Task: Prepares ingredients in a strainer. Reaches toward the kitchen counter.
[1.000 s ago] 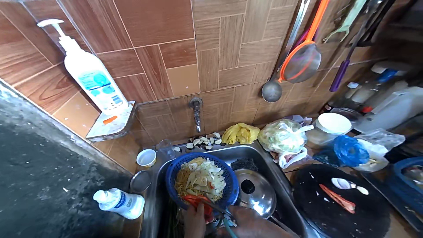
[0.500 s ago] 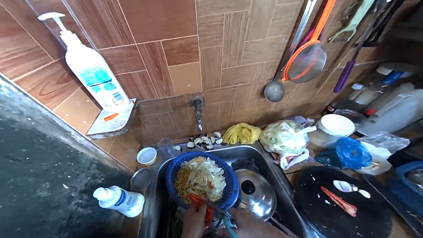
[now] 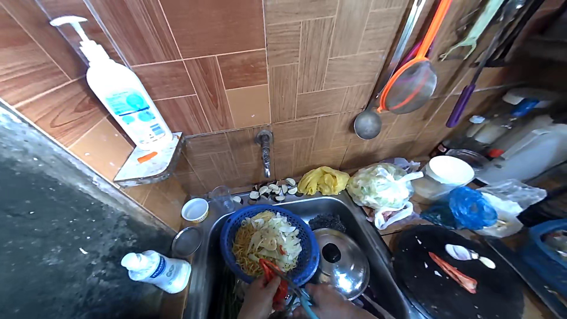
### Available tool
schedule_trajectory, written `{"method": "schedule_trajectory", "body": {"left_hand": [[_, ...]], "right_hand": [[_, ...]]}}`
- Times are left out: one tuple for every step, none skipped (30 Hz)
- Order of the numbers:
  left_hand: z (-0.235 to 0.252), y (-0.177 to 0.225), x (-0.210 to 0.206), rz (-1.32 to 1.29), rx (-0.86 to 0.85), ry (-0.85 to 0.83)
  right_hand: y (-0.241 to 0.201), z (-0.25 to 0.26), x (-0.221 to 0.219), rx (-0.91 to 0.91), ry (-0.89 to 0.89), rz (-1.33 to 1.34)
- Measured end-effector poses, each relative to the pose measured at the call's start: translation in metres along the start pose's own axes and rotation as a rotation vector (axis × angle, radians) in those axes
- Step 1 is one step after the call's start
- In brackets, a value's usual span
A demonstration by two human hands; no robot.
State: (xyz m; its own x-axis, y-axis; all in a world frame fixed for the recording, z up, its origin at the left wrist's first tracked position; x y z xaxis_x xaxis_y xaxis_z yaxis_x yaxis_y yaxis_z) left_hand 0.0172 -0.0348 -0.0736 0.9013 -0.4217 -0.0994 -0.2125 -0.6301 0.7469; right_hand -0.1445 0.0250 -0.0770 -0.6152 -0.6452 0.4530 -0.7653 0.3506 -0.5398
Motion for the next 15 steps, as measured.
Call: {"method": "schedule_trajectory", "body": {"left_hand": [[0.002, -0.001, 0.0, 0.002, 0.004, -0.003], [0.004, -0.002, 0.001, 0.006, 0.014, -0.003], [0.007, -0.003, 0.002, 0.008, 0.03, 0.003], [0.009, -0.004, 0.002, 0.009, 0.048, 0.01], [0.011, -0.007, 0.002, 0.012, 0.067, 0.012], [0.014, -0.008, 0.002, 0.024, 0.084, 0.015], [0.016, -0.01, 0.002, 0.048, 0.105, 0.023], [0.018, -0.013, 0.003, 0.085, 0.125, 0.029], [0.019, -0.015, 0.003, 0.117, 0.143, 0.028], [0.02, -0.016, 0.003, 0.14, 0.157, 0.017], [0.019, -0.017, 0.002, 0.156, 0.165, 0.001], [0.018, -0.016, 0.002, 0.174, 0.169, -0.02], [0.017, -0.016, 0.002, 0.204, 0.165, -0.038], [0.016, -0.014, 0.004, 0.254, 0.162, -0.057], [0.015, -0.013, 0.006, 0.312, 0.157, -0.087]], "right_hand": [[0.001, 0.002, 0.0, -0.001, 0.003, -0.013], [0.001, 0.003, -0.001, -0.009, -0.005, -0.026], [0.0, 0.004, -0.001, -0.019, -0.015, -0.041], [-0.001, 0.006, -0.001, -0.026, -0.02, -0.054], [-0.001, 0.007, -0.001, -0.033, -0.028, -0.067], [-0.001, 0.008, -0.002, -0.039, -0.041, -0.077], [0.001, 0.009, -0.003, -0.05, -0.056, -0.081], [0.002, 0.011, -0.005, -0.062, -0.067, -0.069], [0.004, 0.011, -0.007, -0.072, -0.072, -0.045], [0.006, 0.011, -0.01, -0.085, -0.075, -0.014], [0.009, 0.009, -0.012, -0.094, -0.074, 0.012], [0.011, 0.007, -0.013, -0.098, -0.081, 0.028], [0.012, 0.005, -0.013, -0.095, -0.095, 0.032], [0.012, 0.003, -0.012, -0.085, -0.108, 0.039], [0.012, 0.002, -0.011, -0.073, -0.124, 0.051]]}}
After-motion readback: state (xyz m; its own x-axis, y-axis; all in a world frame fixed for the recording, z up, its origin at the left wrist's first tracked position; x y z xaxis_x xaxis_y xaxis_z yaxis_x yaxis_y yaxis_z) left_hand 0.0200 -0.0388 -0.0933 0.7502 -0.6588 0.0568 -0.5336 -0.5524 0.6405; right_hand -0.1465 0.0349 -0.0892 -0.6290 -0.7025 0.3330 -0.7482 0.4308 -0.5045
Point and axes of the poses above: each hand's wrist, its own z-axis towards the middle knuckle, its own x-axis out of the back of the hand, y = z × x, the point moved 6 cm from there along z, towards the middle knuckle, and after that the axes turned 5 degrees about -y, right-handed, at the moved point
